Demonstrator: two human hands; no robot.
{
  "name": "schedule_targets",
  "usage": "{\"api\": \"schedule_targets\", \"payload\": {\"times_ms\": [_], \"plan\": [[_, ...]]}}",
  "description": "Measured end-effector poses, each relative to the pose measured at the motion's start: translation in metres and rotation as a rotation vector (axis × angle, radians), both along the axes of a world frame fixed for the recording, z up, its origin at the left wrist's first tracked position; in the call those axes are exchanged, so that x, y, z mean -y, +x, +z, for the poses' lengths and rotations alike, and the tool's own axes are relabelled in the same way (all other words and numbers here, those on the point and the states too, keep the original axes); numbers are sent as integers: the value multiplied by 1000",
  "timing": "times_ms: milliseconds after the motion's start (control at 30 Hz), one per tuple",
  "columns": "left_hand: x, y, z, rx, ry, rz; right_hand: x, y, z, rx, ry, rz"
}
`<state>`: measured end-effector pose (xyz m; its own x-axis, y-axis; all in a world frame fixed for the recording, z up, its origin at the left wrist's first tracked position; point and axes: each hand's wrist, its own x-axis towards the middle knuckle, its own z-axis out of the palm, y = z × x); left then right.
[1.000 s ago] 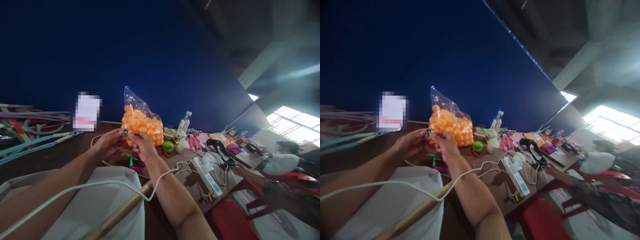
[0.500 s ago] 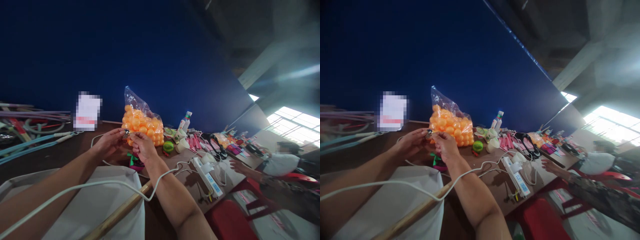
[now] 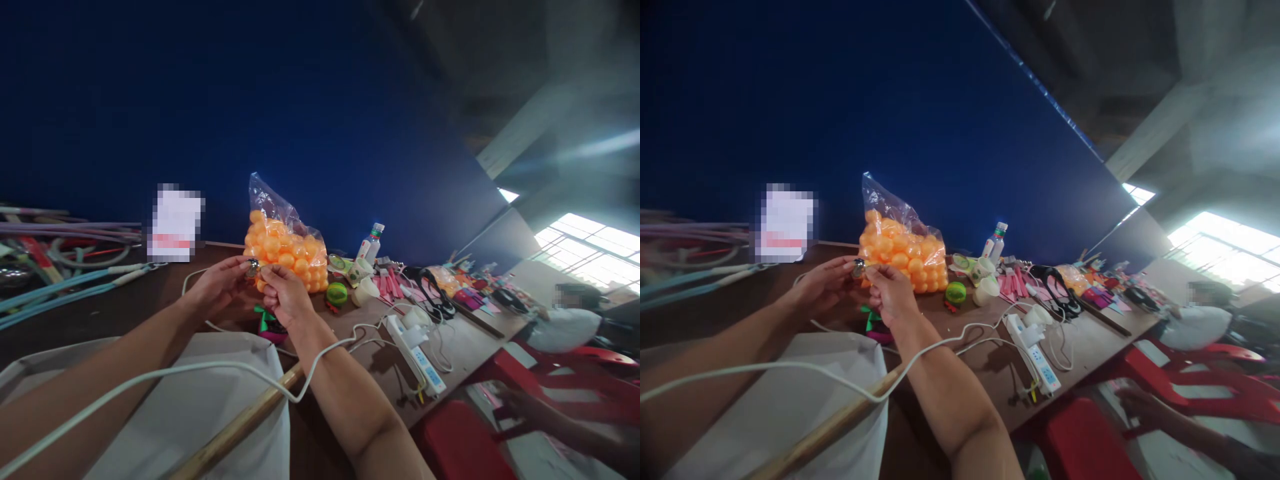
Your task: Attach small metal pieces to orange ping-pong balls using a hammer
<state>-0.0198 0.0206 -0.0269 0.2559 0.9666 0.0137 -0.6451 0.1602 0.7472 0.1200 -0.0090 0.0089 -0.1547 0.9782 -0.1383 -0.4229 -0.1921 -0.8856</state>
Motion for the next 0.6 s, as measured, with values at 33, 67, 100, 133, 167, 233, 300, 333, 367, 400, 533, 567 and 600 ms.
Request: {"api": "schedule_targets", "payload": {"times_ms": [33, 67, 100, 133, 167, 233, 300, 333, 367, 400, 533, 567, 600], "plan": [[1, 0, 1, -2, -1, 1, 0, 0, 0, -9, -6, 3], [1, 0, 1, -4, -1, 3, 0, 0, 0, -16, -11, 4], [2, 0, 2, -6, -2, 6, 0, 0, 0, -22, -17, 4], [2, 0, 2, -7, -1, 6, 0, 1, -1, -27, -21, 3], [2, 0, 2, -5, 0, 3, -1, 1, -1, -33, -24, 4], [1, -1, 1, -1, 3, -5, -1, 1, -1, -48, -30, 15], [0, -1, -1, -2, 4, -8, -2, 2, -2, -66, -39, 27], [-1, -1, -2, -5, 3, -6, -2, 2, -2, -74, -45, 32], [-1, -1, -3, -8, 2, -7, -2, 2, -3, -78, -50, 36], [-2, -1, -4, -11, 2, -11, -3, 3, -3, -81, -54, 39], [-1, -1, -4, -14, 12, -12, -4, 4, -4, -87, -61, 48], [0, -1, -3, -17, 16, -8, -4, 4, -4, -91, -64, 49], [0, 0, -2, -20, 18, -6, -4, 4, -4, -95, -67, 52]]}}
